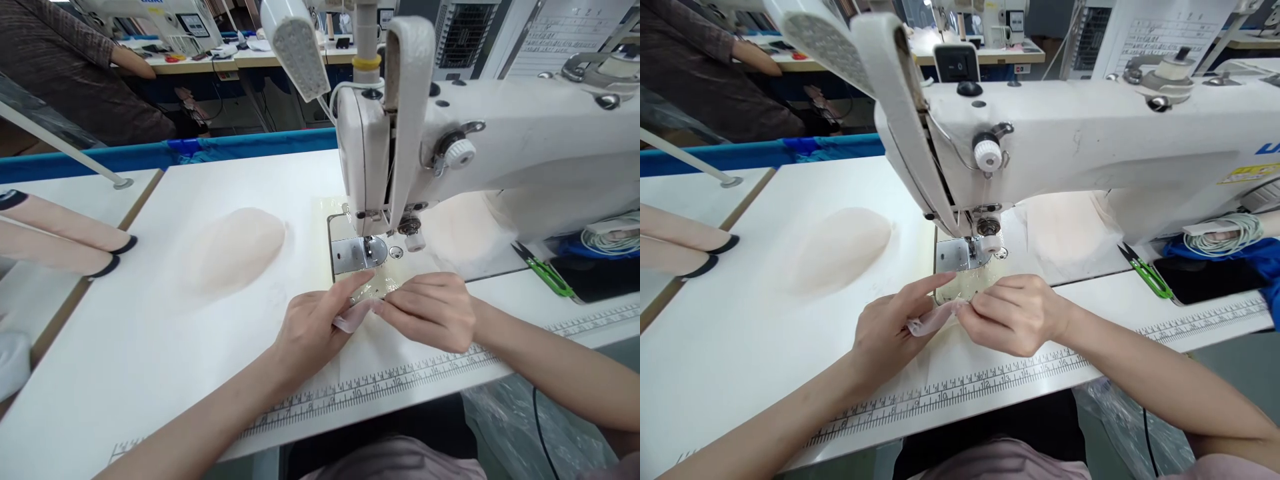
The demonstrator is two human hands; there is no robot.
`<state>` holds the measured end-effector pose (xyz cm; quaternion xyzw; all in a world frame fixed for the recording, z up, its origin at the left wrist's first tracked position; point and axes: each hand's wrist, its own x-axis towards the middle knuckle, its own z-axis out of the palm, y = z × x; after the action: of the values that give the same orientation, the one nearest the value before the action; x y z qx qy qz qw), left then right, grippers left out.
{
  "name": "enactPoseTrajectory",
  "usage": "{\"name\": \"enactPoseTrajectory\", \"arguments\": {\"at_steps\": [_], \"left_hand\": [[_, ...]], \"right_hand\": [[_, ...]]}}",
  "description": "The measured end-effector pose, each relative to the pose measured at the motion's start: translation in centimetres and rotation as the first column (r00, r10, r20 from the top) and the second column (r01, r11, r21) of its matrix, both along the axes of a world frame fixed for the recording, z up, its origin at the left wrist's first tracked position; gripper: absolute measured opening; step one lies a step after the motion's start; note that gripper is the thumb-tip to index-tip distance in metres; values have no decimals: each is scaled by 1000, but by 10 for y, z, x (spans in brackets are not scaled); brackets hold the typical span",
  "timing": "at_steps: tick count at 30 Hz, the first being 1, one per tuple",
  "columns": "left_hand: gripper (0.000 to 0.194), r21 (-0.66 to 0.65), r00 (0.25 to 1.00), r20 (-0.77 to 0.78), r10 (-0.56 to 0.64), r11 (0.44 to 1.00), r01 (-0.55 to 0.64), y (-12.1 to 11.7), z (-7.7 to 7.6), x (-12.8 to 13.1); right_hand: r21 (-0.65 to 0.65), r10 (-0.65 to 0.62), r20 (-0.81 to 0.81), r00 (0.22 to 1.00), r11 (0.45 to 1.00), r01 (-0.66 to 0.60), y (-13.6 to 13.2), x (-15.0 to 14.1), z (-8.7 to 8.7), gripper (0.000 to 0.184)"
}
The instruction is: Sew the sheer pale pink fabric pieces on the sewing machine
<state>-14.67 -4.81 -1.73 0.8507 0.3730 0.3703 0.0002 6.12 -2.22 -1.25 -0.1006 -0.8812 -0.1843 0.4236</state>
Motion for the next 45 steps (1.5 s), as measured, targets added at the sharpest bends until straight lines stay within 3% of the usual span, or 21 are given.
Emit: {"name": "enactPoseTrajectory", "arguments": {"at_steps": [4, 8, 11, 13, 17, 19, 21, 23, 25, 27, 31, 33, 35, 40, 42, 45], "left_hand": [[8, 35, 997, 11, -71, 997, 70, 0, -2, -1], [10, -196, 995, 89, -53, 978, 70, -3, 4, 0], [19, -455, 998, 65, 2, 890, 28, -1, 7, 3], [26, -499, 995, -57, 77, 861, -95, 2, 4, 5], [16, -413, 935, -283, 216, 852, -321, 8, -4, 8], [35, -400, 923, -297, 243, 846, -351, 10, -5, 9], [53, -279, 924, -278, 261, 899, -338, 10, -5, 9], [52, -75, 922, -280, 266, 952, -297, 9, -5, 9], [36, 67, 913, -326, 243, 970, -234, 6, -5, 10], [24, 135, 896, -392, 207, 977, -167, 2, -6, 10], [25, 176, 866, -477, 151, 982, -75, -4, -6, 11], [26, 137, 857, -498, 130, 988, -70, -5, -6, 10], [28, 104, 859, -499, 117, 992, -75, -2, -5, 10], [29, 96, 870, -479, 115, 992, -78, 9, -6, 8], [29, 109, 864, -487, 125, 991, -82, 13, -7, 6], [32, 113, 858, -496, 135, 989, -91, 15, -8, 6]], "right_hand": [[78, 24, 46, 999, 997, -28, 0, 2, 3, 9], [88, 35, 86, 996, 995, -43, 0, 6, 3, 17], [-90, -2, 47, 999, 996, 6, 2, 5, -3, 17], [-316, -72, 39, 997, 945, 81, 3, 3, -10, 15], [-699, -172, 108, 979, 687, 198, 10, -3, -18, 13], [-784, -242, 165, 956, 556, 276, 14, -5, -18, 11], [-808, -313, 227, 922, 468, 358, 17, -7, -17, 9], [-805, -361, 270, 892, 424, 415, 19, -10, -15, 9], [-799, -383, 291, 876, 406, 443, 20, -12, -14, 9], [-803, -391, 297, 871, 392, 450, 21, -14, -13, 10], [-818, -398, 304, 866, 356, 451, 24, -13, -13, 12], [-807, -402, 308, 862, 370, 461, 25, -10, -13, 13], [-766, -407, 294, 865, 440, 468, 25, -6, -15, 16], [-467, -350, 301, 887, 757, 457, 17, 5, -19, 33], [-330, -384, 348, 855, 804, 495, 13, 5, -18, 32], [-230, -432, 390, 813, 809, 541, 10, 2, -16, 30]]}}
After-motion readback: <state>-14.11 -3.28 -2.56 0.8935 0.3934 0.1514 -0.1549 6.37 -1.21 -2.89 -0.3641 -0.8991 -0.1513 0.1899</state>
